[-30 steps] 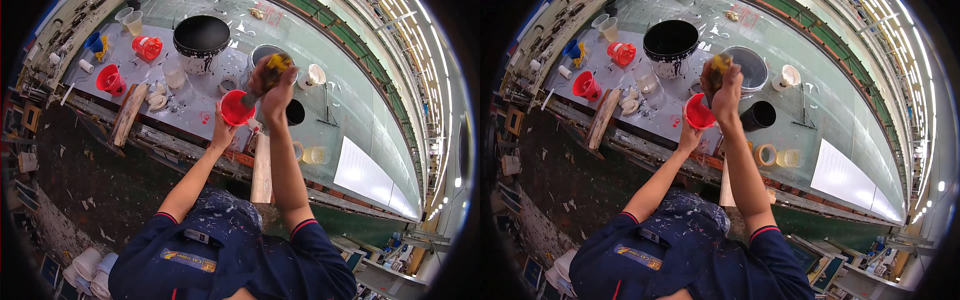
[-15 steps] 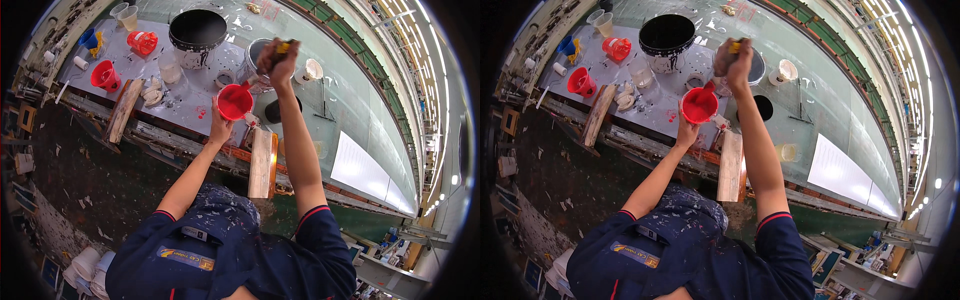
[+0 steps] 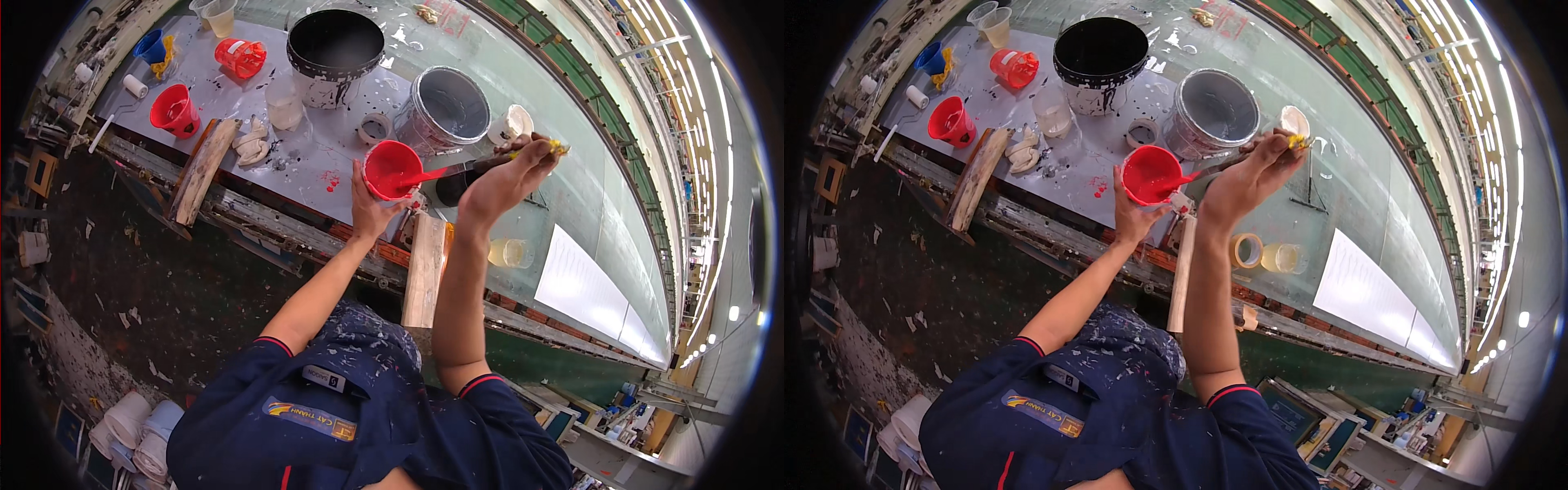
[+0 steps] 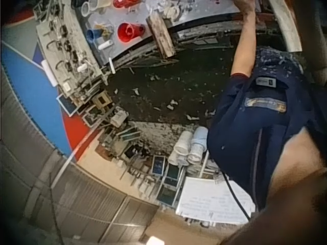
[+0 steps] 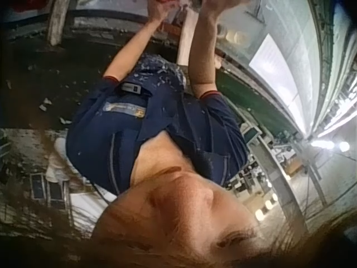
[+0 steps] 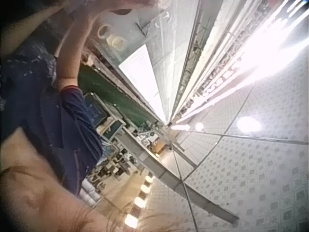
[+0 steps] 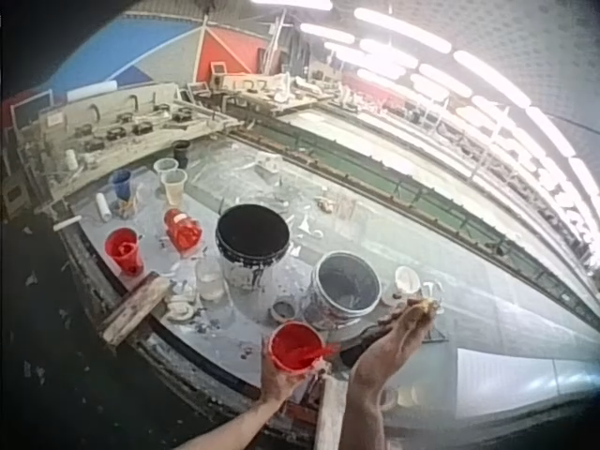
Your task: The recorder is mixing red ink in a small container and cleaning a paint brush in a print shop setting.
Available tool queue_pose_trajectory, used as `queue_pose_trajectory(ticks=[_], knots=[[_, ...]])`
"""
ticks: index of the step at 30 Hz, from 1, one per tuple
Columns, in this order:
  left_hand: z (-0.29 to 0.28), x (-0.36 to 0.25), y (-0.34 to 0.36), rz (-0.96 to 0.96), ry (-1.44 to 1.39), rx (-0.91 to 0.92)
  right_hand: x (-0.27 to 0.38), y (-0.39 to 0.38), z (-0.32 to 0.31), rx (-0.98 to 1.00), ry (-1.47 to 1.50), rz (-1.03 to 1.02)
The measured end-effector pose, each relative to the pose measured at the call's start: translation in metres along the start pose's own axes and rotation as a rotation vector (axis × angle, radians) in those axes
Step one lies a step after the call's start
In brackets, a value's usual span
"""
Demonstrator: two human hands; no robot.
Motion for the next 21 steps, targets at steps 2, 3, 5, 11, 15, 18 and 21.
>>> queue_pose_trajectory(ticks=[2,3,5,11,15,18,21], knots=[[0.005,0.004,0.002,-0.057,0.012,-0.061,-0.014,-0.009,-0.005,-0.176,-0.046,-0.010],[0.004,0.008,0.002,-0.111,0.024,-0.121,-0.022,-0.011,0.001,-0.172,-0.049,-0.006],[0.008,0.012,0.002,-0.108,0.056,-0.130,-0.027,-0.012,0.005,-0.318,-0.045,-0.140],[0.007,0.023,-0.004,-0.142,0.049,-0.132,-0.060,-0.002,0.018,-0.283,0.002,-0.034],[0.006,0.023,-0.001,-0.135,-0.014,-0.068,-0.066,0.003,0.046,-0.134,0.142,0.007],[0.006,0.020,-0.001,-0.087,0.026,-0.049,-0.076,0.006,0.065,0.062,0.190,0.062],[0.004,0.023,-0.002,-0.080,0.004,-0.051,-0.078,-0.003,0.090,0.242,0.226,0.147]])
Point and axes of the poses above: each hand's wrist, its own y-axis towards the middle knuckle, its own z-axis out of the palm, x = y × z, the point moved 7 cm from there along y, towards the middle knuckle, and after that the axes turned 3 degrees about -y, right-handed, at the moved point
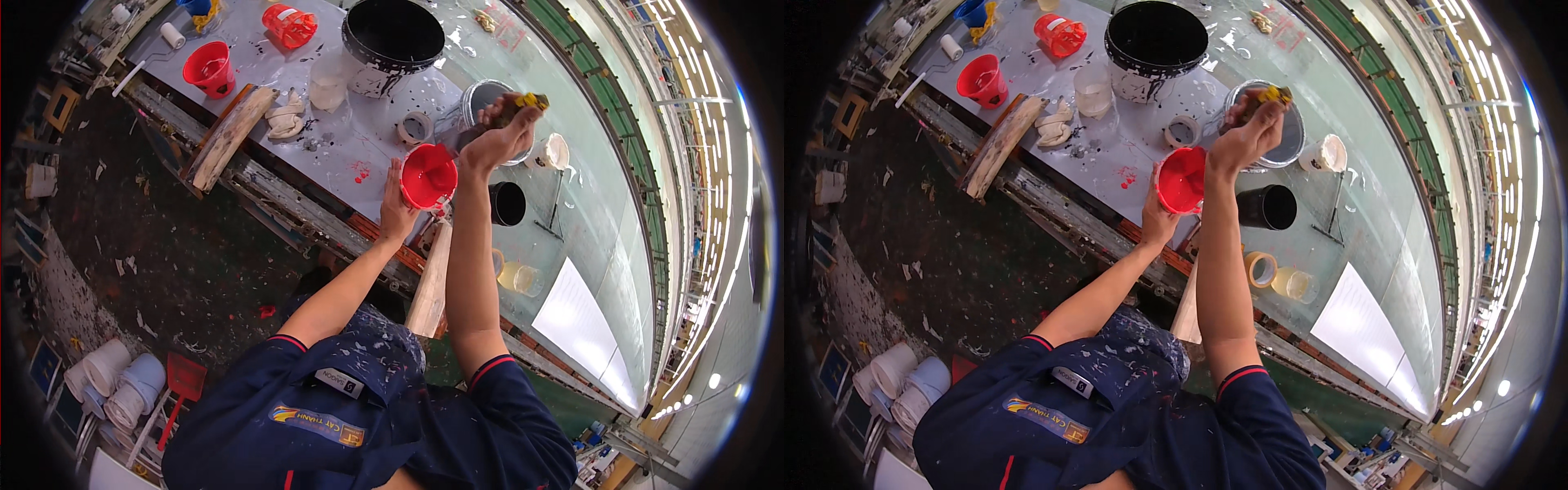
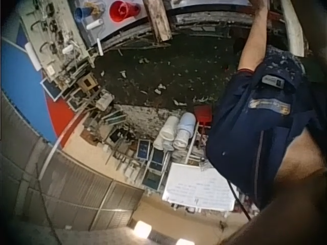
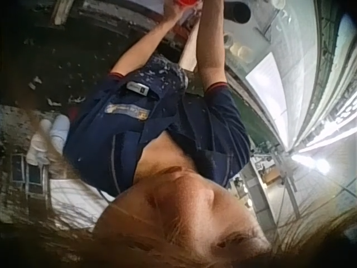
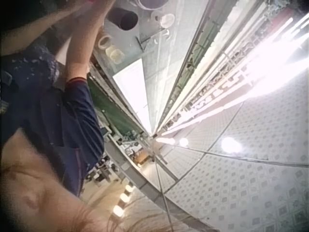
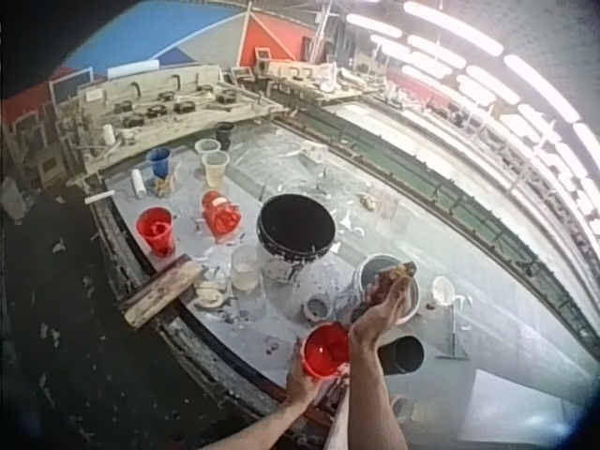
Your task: The recorder is mixing red ink in a small container and cleaning a paint brush in a print shop setting.
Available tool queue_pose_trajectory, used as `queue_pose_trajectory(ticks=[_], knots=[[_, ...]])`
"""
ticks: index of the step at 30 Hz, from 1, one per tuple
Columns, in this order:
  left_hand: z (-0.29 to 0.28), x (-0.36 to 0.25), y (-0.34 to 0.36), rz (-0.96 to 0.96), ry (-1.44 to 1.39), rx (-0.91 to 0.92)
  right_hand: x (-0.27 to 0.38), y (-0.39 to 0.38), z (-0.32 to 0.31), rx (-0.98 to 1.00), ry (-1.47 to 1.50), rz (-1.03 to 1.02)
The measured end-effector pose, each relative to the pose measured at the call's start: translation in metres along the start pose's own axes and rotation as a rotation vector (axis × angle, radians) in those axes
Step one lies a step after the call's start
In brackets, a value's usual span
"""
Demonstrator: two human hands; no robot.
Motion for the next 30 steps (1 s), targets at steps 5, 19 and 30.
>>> queue_pose_trajectory(ticks=[5,19,30], knots=[[0.002,0.003,0.004,-0.004,0.013,0.006,-0.026,-0.004,0.038,0.413,0.031,0.250],[-0.006,-0.010,0.006,0.001,-0.015,-0.054,0.038,-0.053,0.084,1.345,0.258,0.384],[0.013,0.005,-0.007,-0.035,0.112,-0.115,-0.011,0.041,0.033,1.012,0.314,0.546]])
Point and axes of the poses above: each hand's wrist, its own y-axis towards the middle knuckle, its own z-axis out of the palm, x = y × z, the point moved 7 cm from there along y, towards the middle knuckle, and after that the axes turned 3 degrees about -y, right-handed, at the moved point
